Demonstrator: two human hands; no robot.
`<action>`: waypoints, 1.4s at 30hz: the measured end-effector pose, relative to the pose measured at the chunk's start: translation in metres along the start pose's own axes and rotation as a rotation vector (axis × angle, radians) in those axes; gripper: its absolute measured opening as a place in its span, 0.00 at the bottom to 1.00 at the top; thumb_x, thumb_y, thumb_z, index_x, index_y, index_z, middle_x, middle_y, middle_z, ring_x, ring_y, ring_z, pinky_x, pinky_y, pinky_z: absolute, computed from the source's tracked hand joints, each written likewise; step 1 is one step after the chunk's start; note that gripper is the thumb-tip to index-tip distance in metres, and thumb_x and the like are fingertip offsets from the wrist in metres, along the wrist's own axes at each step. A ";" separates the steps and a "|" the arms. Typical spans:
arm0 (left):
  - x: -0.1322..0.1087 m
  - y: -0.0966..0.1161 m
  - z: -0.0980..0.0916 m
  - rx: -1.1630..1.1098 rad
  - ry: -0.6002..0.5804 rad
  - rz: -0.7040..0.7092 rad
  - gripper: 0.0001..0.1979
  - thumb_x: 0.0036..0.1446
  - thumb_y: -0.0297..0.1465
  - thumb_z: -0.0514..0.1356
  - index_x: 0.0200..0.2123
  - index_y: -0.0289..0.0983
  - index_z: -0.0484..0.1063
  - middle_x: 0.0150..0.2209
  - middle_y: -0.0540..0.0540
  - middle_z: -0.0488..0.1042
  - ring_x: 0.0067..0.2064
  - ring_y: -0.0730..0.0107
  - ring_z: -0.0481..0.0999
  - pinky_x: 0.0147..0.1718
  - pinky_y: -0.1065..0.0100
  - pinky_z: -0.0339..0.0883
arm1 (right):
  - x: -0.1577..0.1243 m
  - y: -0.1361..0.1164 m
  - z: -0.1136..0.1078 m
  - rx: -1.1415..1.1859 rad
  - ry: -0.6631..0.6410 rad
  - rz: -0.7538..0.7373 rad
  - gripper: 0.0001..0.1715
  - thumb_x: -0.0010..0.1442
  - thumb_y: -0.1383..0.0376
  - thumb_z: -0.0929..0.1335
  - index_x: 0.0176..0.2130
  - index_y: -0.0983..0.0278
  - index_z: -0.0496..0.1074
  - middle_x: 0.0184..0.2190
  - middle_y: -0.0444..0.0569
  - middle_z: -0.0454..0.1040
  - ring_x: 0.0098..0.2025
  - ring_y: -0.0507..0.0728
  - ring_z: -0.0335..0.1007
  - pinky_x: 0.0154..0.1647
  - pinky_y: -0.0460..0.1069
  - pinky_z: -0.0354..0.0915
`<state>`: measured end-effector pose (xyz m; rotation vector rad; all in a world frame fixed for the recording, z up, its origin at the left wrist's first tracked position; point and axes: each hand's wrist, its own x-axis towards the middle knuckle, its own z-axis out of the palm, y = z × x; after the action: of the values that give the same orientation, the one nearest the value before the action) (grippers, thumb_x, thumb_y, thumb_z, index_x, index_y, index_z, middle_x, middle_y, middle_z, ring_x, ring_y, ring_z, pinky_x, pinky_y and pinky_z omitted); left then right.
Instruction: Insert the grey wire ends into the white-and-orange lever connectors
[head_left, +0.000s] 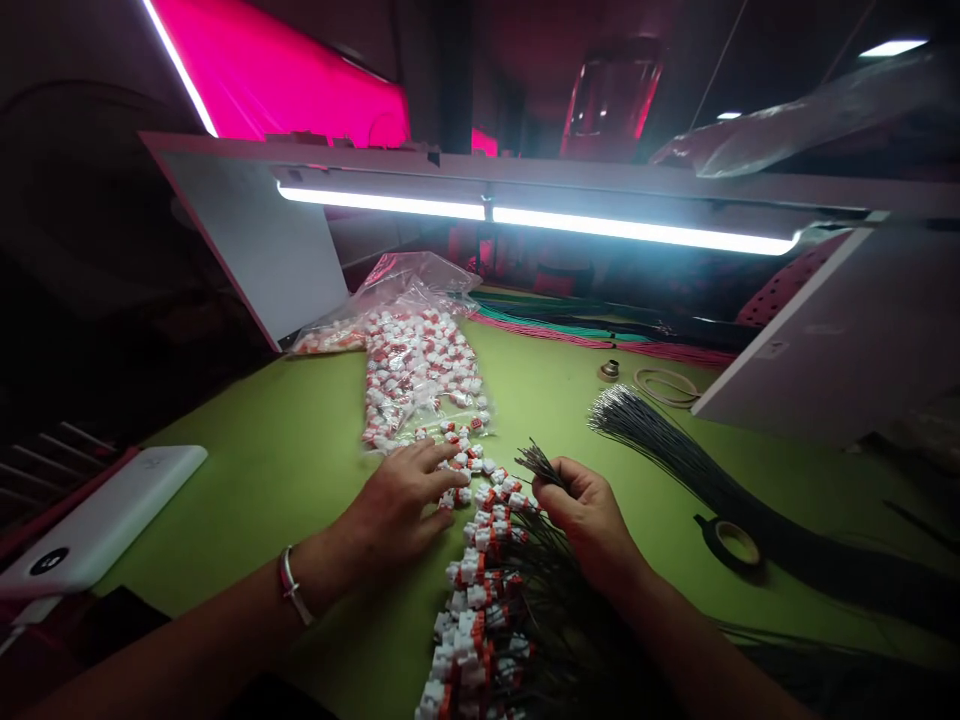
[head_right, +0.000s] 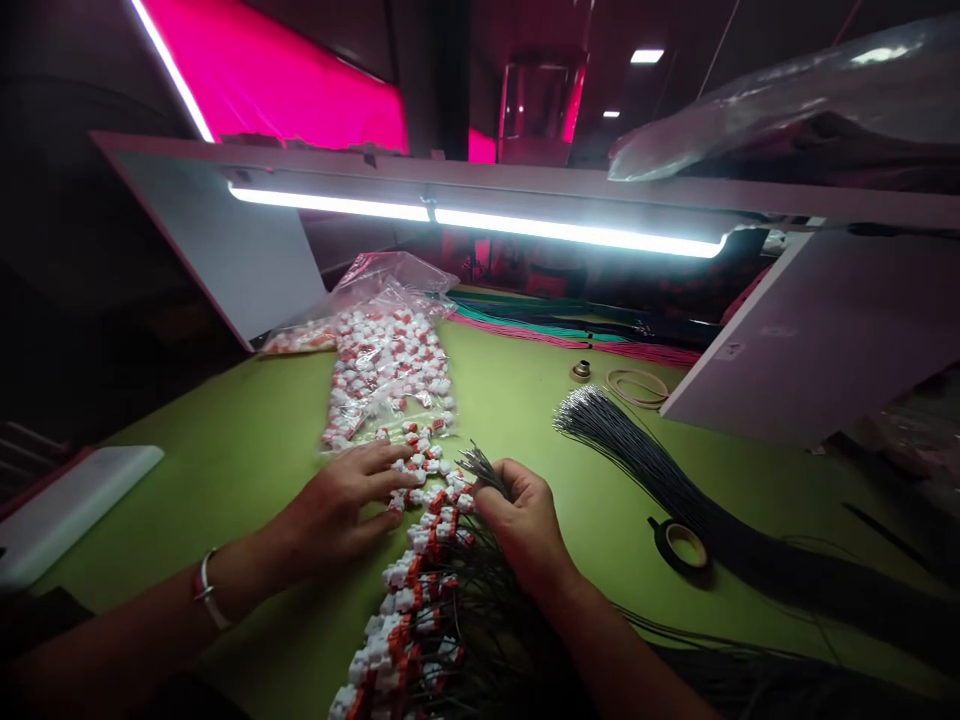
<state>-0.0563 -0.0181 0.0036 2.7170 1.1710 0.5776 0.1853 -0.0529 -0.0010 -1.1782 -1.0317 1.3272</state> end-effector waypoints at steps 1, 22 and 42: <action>-0.003 0.003 0.003 0.012 0.015 -0.001 0.15 0.52 0.25 0.64 0.44 0.41 0.78 0.55 0.39 0.73 0.56 0.47 0.69 0.56 0.45 0.62 | -0.001 0.000 0.000 -0.002 -0.008 0.009 0.09 0.52 0.64 0.72 0.26 0.64 0.68 0.20 0.37 0.62 0.23 0.49 0.52 0.24 0.44 0.53; 0.014 0.024 0.014 -1.091 0.144 -0.475 0.12 0.57 0.34 0.66 0.43 0.36 0.74 0.32 0.48 0.75 0.28 0.70 0.74 0.26 0.68 0.70 | -0.006 0.002 0.004 0.049 -0.039 0.035 0.11 0.53 0.62 0.72 0.25 0.64 0.67 0.19 0.37 0.59 0.22 0.48 0.49 0.22 0.44 0.51; 0.016 0.047 0.021 -1.875 -0.036 -0.751 0.12 0.48 0.27 0.73 0.36 0.36 0.76 0.31 0.45 0.80 0.32 0.68 0.80 0.31 0.68 0.74 | -0.015 0.005 0.005 -0.016 -0.096 0.007 0.15 0.56 0.59 0.73 0.25 0.65 0.69 0.24 0.43 0.68 0.27 0.51 0.57 0.29 0.47 0.57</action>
<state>-0.0064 -0.0383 0.0017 0.6618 0.7232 0.7975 0.1789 -0.0685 -0.0035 -1.1401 -1.1099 1.3951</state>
